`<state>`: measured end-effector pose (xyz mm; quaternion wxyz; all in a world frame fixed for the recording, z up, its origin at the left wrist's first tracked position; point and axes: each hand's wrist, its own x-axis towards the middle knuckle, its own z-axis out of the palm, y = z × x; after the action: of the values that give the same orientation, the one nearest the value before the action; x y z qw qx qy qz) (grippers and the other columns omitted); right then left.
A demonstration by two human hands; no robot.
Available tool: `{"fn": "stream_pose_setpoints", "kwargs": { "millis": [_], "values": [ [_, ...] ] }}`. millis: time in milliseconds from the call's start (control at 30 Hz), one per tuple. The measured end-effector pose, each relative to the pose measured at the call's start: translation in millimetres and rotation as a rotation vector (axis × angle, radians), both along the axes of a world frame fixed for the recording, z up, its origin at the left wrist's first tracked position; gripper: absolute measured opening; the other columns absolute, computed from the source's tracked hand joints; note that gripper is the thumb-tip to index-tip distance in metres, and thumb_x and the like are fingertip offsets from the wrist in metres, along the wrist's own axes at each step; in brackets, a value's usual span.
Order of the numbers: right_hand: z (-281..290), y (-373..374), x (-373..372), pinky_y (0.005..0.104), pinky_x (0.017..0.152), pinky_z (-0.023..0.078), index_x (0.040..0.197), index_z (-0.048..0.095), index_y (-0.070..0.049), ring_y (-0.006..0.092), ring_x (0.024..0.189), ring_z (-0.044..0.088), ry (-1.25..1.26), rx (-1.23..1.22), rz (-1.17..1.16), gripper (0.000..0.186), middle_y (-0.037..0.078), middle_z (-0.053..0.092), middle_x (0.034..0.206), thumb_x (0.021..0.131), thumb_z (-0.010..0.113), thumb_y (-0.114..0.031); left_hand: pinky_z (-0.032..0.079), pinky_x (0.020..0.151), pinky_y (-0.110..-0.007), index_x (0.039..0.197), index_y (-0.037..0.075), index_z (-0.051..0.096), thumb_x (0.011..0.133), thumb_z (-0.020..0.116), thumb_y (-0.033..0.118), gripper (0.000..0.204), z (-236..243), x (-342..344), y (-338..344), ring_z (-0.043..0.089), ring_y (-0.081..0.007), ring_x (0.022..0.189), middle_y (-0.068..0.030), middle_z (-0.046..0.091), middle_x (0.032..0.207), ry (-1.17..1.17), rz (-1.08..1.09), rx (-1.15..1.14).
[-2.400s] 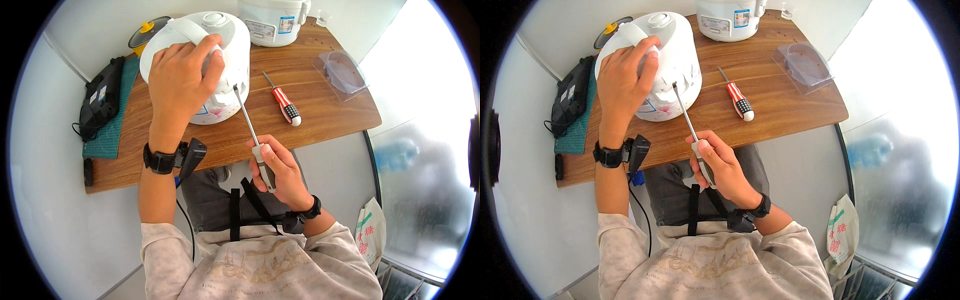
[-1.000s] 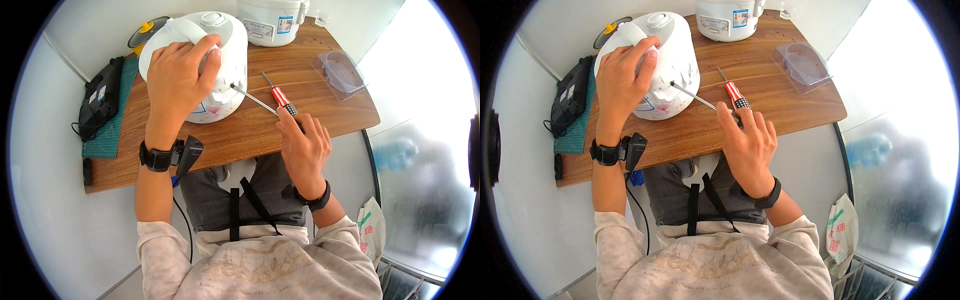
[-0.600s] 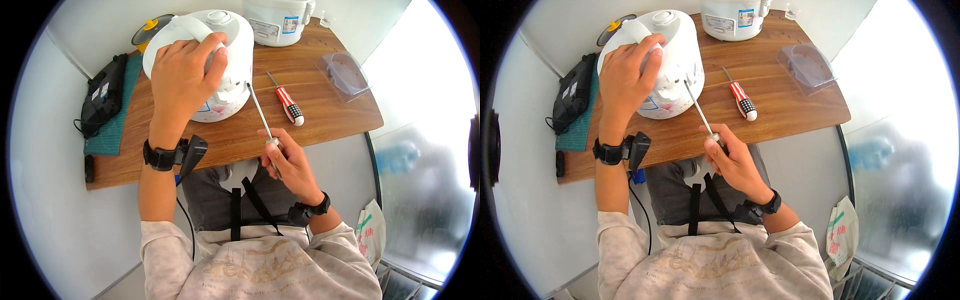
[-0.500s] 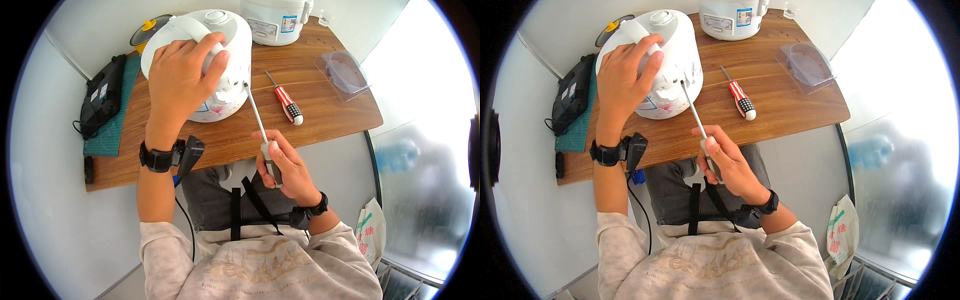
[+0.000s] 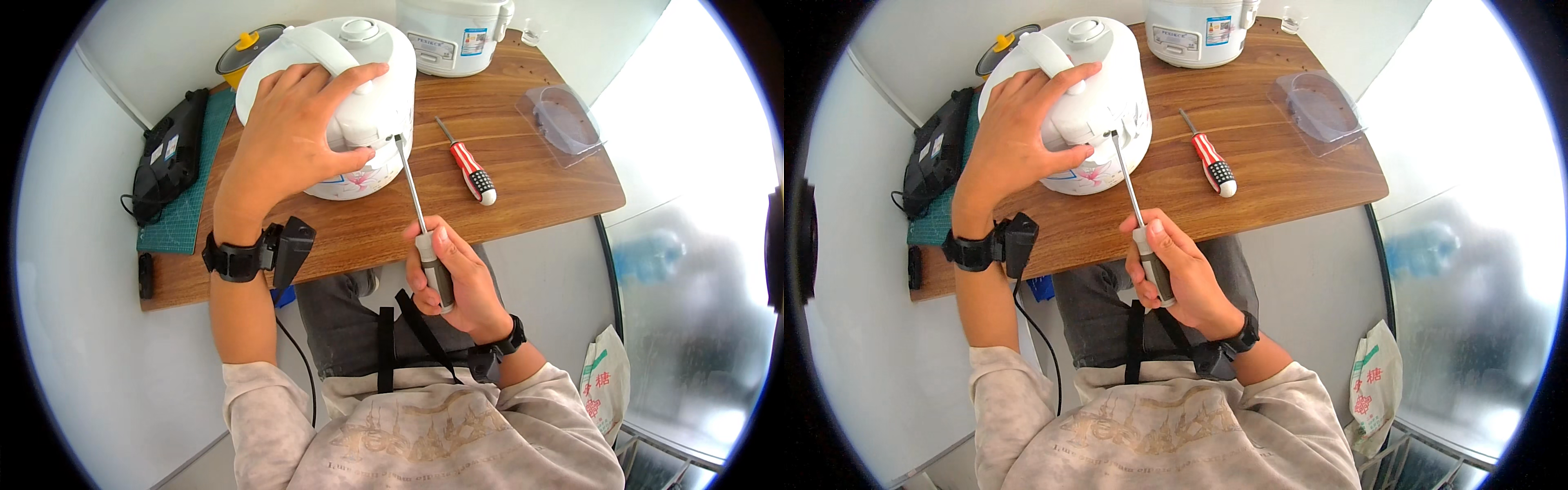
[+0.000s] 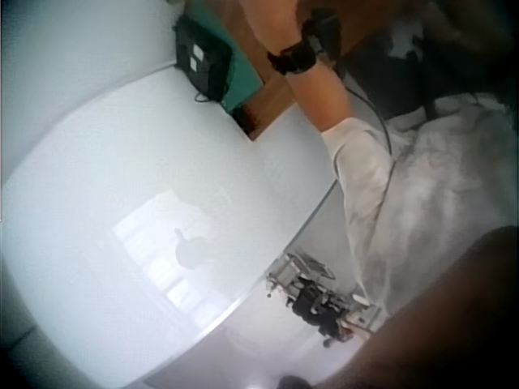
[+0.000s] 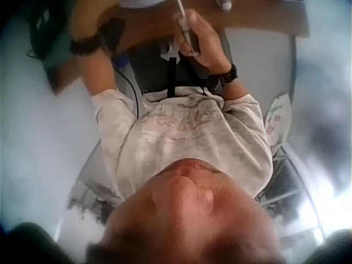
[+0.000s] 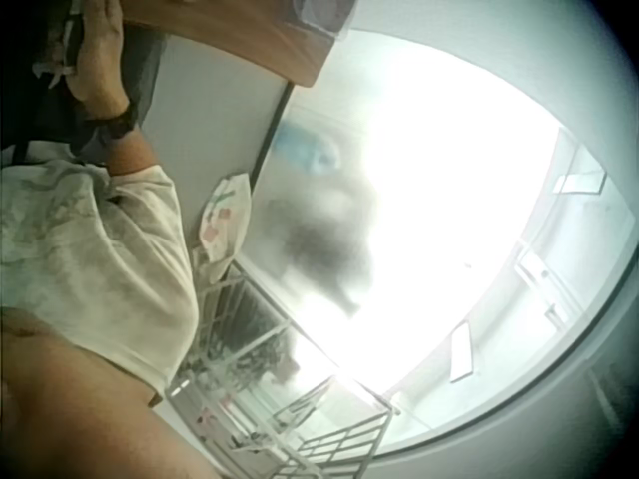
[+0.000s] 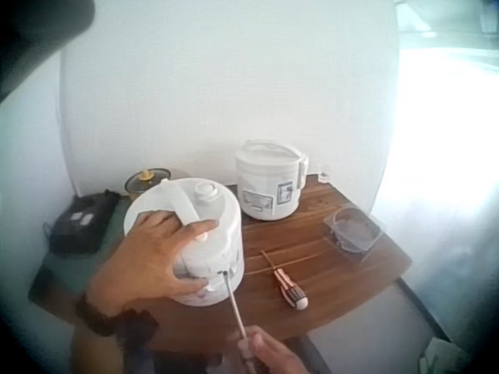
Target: The person uses a screwdriver to remove screws from the side of a white rice cooker, opens the lid, and manipulates the internal heating element. They then close the lid and reinsert the screws to reassemble the unit.
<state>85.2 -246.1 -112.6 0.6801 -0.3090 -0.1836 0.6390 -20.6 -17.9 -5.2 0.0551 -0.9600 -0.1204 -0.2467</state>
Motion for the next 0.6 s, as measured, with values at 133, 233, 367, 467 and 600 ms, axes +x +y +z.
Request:
{"fn": "stream_pose_setpoints", "kwargs": {
  "millis": [133, 233, 367, 467, 600],
  "values": [
    [-0.3, -1.5, -1.1, 0.0244, 0.046, 0.038, 0.125, 0.051, -0.009, 0.0095, 0.051, 0.047, -0.009, -0.01, -0.003, 0.038, 0.005, 0.056, 0.075, 0.112, 0.038, -0.043, 0.036, 0.11, -0.044, 0.144, 0.028, 0.056, 0.068, 0.083, 0.031, 0.081, -2.0, 1.3, -0.6, 0.055, -0.0301, 0.122, -0.0097, 0.066, 0.127, -0.019, 0.006, -0.011],
    [1.8, -1.4, -0.9, 0.0246, 0.046, 0.037, 0.125, 0.052, -0.01, 0.0098, 0.051, 0.047, 0.001, -0.01, 0.006, 0.037, 0.005, 0.056, 0.076, 0.112, 0.039, -0.043, 0.037, 0.11, -0.044, 0.143, 0.028, 0.058, 0.067, 0.083, 0.031, 0.08, -1.0, 1.7, -2.3, 0.056, -0.0291, 0.121, -0.0087, 0.066, 0.127, -0.022, 0.018, -0.02],
    [-1.9, 0.6, -1.9, 0.025, 0.047, 0.038, 0.125, 0.052, -0.01, 0.01, 0.05, 0.046, 0.001, 0.002, -0.001, 0.037, 0.005, 0.056, 0.076, 0.112, 0.039, -0.043, 0.038, 0.109, -0.044, 0.142, 0.028, 0.059, 0.067, 0.084, 0.031, 0.079, -2.2, 2.3, -4.1, 0.058, -0.0287, 0.119, -0.0079, 0.067, 0.125, -0.035, 0.035, -0.015],
    [-0.6, 0.5, -3.0, 0.0253, 0.047, 0.038, 0.125, 0.052, -0.01, 0.0102, 0.05, 0.046, 0.009, -0.008, -0.004, 0.037, 0.005, 0.056, 0.076, 0.112, 0.04, -0.043, 0.038, 0.108, -0.044, 0.141, 0.027, 0.059, 0.067, 0.083, 0.031, 0.079, -3.5, 1.8, -3.5, 0.058, -0.0286, 0.119, -0.0074, 0.067, 0.123, -0.048, 0.023, -0.007],
    [0.7, 0.1, -4.4, 0.0254, 0.047, 0.038, 0.125, 0.052, -0.01, 0.0104, 0.051, 0.046, 0.006, -0.005, 0.002, 0.038, 0.005, 0.055, 0.076, 0.112, 0.04, -0.043, 0.039, 0.108, -0.043, 0.141, 0.027, 0.059, 0.067, 0.083, 0.031, 0.078, -3.9, 1.4, -3.2, 0.058, -0.0282, 0.118, -0.0067, 0.068, 0.121, -0.056, 0.016, -0.001]
  ]
}}
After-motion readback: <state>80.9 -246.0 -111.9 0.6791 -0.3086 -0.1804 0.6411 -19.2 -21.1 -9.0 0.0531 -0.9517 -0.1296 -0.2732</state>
